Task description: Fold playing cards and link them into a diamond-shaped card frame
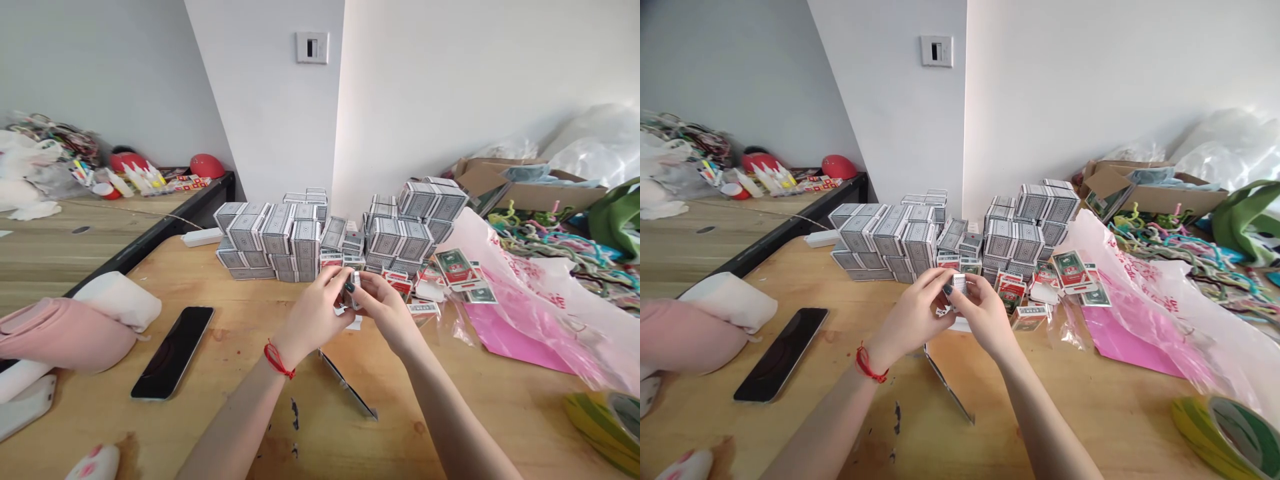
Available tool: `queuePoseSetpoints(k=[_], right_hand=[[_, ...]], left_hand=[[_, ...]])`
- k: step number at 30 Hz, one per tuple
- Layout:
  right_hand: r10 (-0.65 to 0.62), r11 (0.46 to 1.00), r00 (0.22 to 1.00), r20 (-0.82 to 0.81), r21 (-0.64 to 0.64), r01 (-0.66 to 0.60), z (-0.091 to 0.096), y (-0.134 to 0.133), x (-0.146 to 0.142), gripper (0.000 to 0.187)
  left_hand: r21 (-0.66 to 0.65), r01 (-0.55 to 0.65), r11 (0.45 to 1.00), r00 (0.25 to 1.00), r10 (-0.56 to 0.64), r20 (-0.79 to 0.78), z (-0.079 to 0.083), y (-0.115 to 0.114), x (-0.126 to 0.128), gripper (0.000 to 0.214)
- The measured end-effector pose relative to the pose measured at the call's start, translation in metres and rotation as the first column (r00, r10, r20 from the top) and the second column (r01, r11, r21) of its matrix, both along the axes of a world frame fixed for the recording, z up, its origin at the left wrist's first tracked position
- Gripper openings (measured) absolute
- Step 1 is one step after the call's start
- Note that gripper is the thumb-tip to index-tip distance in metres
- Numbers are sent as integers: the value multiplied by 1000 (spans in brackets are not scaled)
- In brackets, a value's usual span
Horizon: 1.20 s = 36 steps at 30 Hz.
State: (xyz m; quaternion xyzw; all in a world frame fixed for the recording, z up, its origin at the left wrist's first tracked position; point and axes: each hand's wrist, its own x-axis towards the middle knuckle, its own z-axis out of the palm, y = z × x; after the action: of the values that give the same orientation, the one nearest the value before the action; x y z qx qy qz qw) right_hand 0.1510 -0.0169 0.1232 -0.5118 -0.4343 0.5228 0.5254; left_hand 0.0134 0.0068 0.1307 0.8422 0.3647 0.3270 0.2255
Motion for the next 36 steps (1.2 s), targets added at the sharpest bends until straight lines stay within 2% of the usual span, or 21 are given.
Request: queuePoseSetpoints(k=[8,13,19,27,30,32,34,36], right_hand=[[28,999,995,-93,-20,-30,5,0,0,44],[75,997,968,-239,-7,-78,4,-1,2,42],[63,997,927,-370,-9,-71,4,-1,2,42],[21,1000,920,-391,12,-18,2,-1,3,41],[-6,999,938,-348,39,21,-1,0,5,44],[-45,995,955,-294,76,70,-1,1,5,46],[-94,986,969,-227,116,123,0,0,6,49],[-122,977,979,-165,151,147,1,-1,5,51]], left_hand=[[-27,49,998,998,-48,41,4,-1,-1,58],[12,55,998,997,-56,48,5,-2,0,61],[60,41,997,998,-44,50,3,-5,3,64],[78,71,994,996,-75,51,4,-7,5,64],[30,106,994,991,-108,83,8,-8,2,62],[-50,166,985,979,-158,130,11,-8,-2,63],[-180,243,953,954,-201,222,14,-6,-6,67],[-339,287,896,920,-160,357,15,-3,-8,65]])
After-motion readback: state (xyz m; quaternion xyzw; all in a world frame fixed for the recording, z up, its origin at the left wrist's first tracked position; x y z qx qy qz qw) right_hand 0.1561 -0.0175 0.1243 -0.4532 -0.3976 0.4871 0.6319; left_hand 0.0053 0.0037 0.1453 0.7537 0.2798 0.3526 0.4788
